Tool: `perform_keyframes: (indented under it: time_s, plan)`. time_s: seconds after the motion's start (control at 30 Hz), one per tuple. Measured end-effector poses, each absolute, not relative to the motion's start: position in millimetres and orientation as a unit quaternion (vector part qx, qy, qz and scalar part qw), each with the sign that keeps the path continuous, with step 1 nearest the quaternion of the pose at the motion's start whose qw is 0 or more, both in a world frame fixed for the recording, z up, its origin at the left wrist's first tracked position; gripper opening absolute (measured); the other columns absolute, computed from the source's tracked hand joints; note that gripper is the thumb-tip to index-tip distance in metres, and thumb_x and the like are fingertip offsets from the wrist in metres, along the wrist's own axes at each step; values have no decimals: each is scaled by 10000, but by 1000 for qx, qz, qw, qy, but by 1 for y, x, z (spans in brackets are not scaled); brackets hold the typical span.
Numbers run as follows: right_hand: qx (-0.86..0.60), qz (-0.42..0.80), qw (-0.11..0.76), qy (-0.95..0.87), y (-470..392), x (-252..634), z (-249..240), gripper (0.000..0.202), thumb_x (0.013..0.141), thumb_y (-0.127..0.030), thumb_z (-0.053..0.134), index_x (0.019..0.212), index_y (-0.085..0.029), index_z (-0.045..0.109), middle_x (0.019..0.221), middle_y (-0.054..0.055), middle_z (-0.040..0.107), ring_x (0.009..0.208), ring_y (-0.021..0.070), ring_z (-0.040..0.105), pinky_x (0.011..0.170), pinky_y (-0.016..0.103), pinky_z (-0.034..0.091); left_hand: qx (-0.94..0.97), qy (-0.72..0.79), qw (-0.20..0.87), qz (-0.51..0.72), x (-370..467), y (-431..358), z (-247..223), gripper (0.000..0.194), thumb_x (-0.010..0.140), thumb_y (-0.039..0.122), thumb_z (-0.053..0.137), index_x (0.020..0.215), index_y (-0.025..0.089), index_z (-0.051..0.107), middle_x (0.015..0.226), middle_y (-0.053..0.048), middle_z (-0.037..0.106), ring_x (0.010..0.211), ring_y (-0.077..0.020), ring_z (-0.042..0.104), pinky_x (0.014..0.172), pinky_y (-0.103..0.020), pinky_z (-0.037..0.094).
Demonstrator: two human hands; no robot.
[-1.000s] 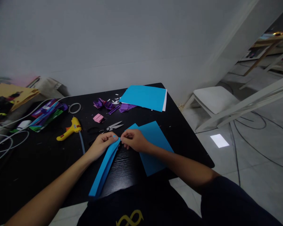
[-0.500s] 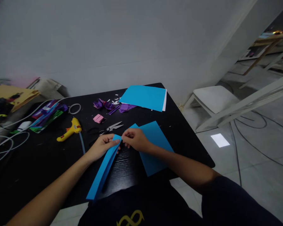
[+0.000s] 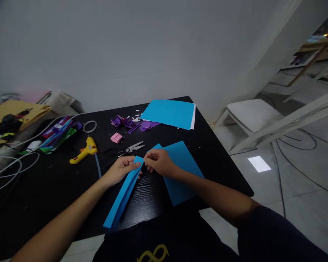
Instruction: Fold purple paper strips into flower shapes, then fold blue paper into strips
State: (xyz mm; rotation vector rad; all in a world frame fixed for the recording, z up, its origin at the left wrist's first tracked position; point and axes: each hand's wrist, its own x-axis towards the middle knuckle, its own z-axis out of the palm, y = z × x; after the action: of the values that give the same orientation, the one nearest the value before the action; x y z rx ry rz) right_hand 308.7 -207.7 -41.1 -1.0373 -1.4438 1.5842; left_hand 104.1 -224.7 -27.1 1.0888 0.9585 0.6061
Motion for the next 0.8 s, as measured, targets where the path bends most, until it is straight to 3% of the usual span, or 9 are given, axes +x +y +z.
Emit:
perform_keyframes:
  time_s: [0.57,0.8]
  plan:
    - [-385,642,363,-555,-205,310,-45,144,785,-299,711,756,-169,656,638,-9,643,522,123,614,471,231,522,501,425,708,261,101,-224,-29,367,817,478,778,906,127,719,786,-74,750,639,-166,707,617,-266,572]
    - [-366,668,321,-562,-206,310,-44,212,836,-353,707,756,-163,657,669,14,664,515,133,620,471,253,534,512,416,705,261,102,-224,-28,350,840,464,759,925,126,724,806,-67,746,648,-158,698,629,-263,570]
